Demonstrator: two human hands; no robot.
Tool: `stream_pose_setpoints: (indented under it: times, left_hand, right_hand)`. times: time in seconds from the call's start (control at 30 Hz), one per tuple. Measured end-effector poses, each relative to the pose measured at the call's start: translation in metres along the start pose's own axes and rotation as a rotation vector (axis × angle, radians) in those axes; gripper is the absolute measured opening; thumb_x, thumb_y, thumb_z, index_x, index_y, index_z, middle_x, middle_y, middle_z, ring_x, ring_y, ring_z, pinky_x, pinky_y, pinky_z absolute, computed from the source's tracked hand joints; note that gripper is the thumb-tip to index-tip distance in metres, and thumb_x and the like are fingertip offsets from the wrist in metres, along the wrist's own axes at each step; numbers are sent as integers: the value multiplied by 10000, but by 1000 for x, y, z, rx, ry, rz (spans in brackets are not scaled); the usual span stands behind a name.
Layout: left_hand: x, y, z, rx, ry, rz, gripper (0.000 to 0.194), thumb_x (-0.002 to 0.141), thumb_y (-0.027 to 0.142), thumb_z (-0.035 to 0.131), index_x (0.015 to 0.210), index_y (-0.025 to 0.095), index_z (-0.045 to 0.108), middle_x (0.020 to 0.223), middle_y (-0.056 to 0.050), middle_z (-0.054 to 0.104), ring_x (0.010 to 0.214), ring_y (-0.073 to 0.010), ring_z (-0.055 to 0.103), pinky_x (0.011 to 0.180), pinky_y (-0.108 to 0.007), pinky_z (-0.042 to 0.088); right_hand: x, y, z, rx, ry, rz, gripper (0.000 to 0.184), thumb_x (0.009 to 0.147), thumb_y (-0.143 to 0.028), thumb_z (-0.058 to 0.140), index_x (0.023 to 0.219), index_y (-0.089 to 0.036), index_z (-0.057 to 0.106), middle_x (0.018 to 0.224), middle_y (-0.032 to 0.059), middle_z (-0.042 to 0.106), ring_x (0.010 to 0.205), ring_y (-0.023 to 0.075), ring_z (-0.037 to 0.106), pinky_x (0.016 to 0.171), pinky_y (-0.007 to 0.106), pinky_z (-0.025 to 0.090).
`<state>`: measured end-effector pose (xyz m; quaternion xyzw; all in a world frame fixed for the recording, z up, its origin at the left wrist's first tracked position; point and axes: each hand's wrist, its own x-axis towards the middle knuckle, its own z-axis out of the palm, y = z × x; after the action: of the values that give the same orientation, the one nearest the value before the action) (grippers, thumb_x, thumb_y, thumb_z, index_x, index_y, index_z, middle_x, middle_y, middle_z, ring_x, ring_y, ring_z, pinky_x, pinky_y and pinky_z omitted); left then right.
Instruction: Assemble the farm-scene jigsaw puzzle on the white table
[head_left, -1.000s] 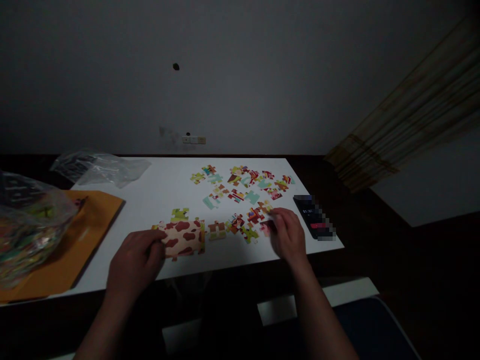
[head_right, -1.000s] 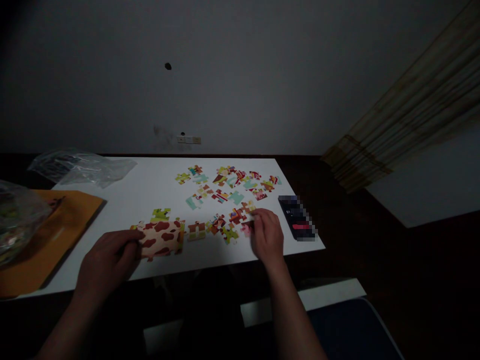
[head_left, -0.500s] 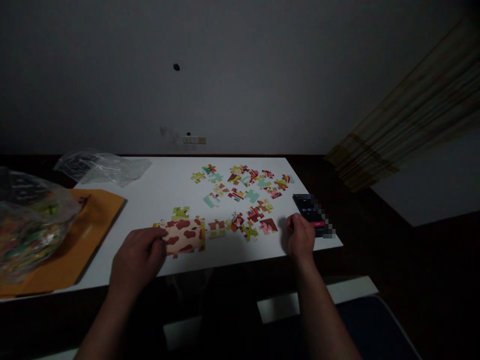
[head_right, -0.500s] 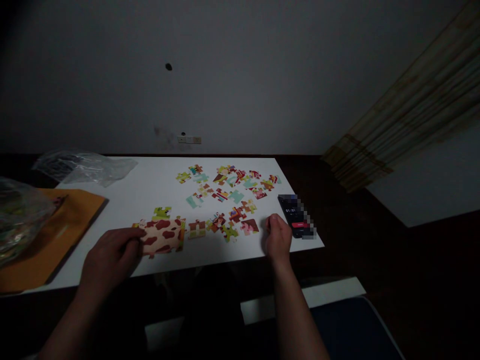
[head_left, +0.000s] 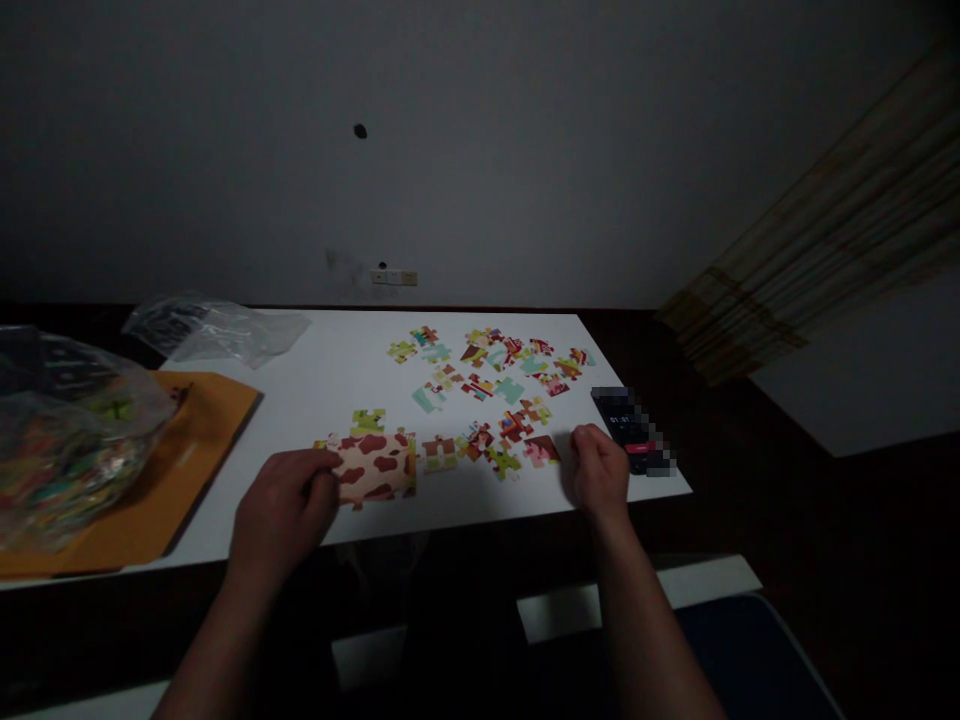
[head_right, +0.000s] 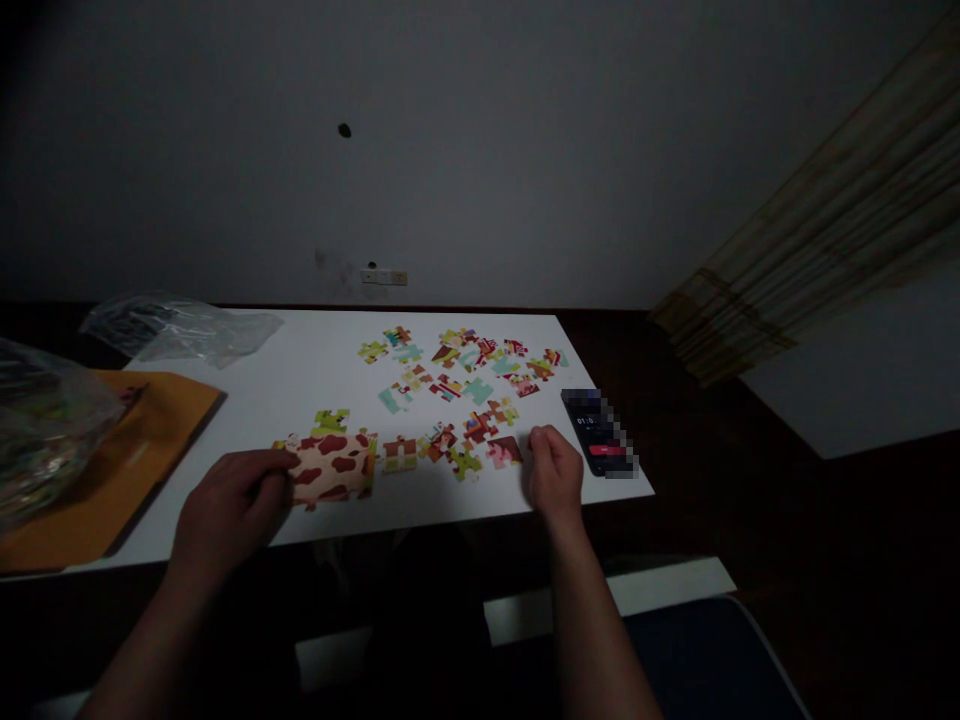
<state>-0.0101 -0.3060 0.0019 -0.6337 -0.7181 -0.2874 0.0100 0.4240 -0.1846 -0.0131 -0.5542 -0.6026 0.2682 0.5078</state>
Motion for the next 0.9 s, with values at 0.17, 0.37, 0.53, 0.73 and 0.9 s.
stream_pose_setpoints:
  times: [0.17, 0.37, 0.53, 0.73, 0.9]
  left_hand:
    - [0, 1, -1, -4, 3, 0, 387, 1016, 408, 497, 1035, 221, 835, 1063, -104, 852, 1065, -324, 764, 968, -462, 619]
    - [1, 1, -1, -5, -2, -13, 381, 1010, 412, 493, 1015, 236, 831, 1066, -101, 854, 1080, -321, 763, 978, -462, 619]
    - [2, -3, 0, -18, -22, 0, 396, 1011, 428, 489, 1037, 237, 835, 1081, -99, 857, 1084, -320, 763, 975, -461, 619]
    - [5, -3, -2, -36, 0, 2, 361, 986, 429, 519, 1002, 263, 840, 1059, -92, 862, 1058, -323, 778, 956, -461, 633]
    - [5, -1, -3, -50, 14, 22, 330, 978, 417, 536, 989, 274, 833, 1037, -80, 867, 1030, -316, 785, 949, -460, 640]
  right_hand:
    - [3, -7, 1, -35, -28, 6, 447, 1066, -535, 593, 717, -256, 589, 691, -10, 576, 704, 202, 537, 675, 357, 398]
    - [6, -8, 7, -53, -80, 67, 325, 1043, -535, 621, 877, -261, 677, 779, 2, 674, 778, 229, 636, 739, 370, 491]
    - [22, -14, 14, -225, -117, 19, 368, 1032, -532, 596, 1250, -255, 703, 1070, 73, 775, 949, 282, 717, 882, 437, 574]
    - [64, -20, 34, -786, -330, -22, 643, 1112, -520, 473, 1595, -111, 585, 1790, 242, 439, 1665, 397, 378, 1324, 544, 338]
    - [75, -26, 46, -1021, -487, -14, 701, 1154, -531, 394, 1701, -99, 468, 1804, 252, 414, 1659, 416, 391, 1319, 561, 320]
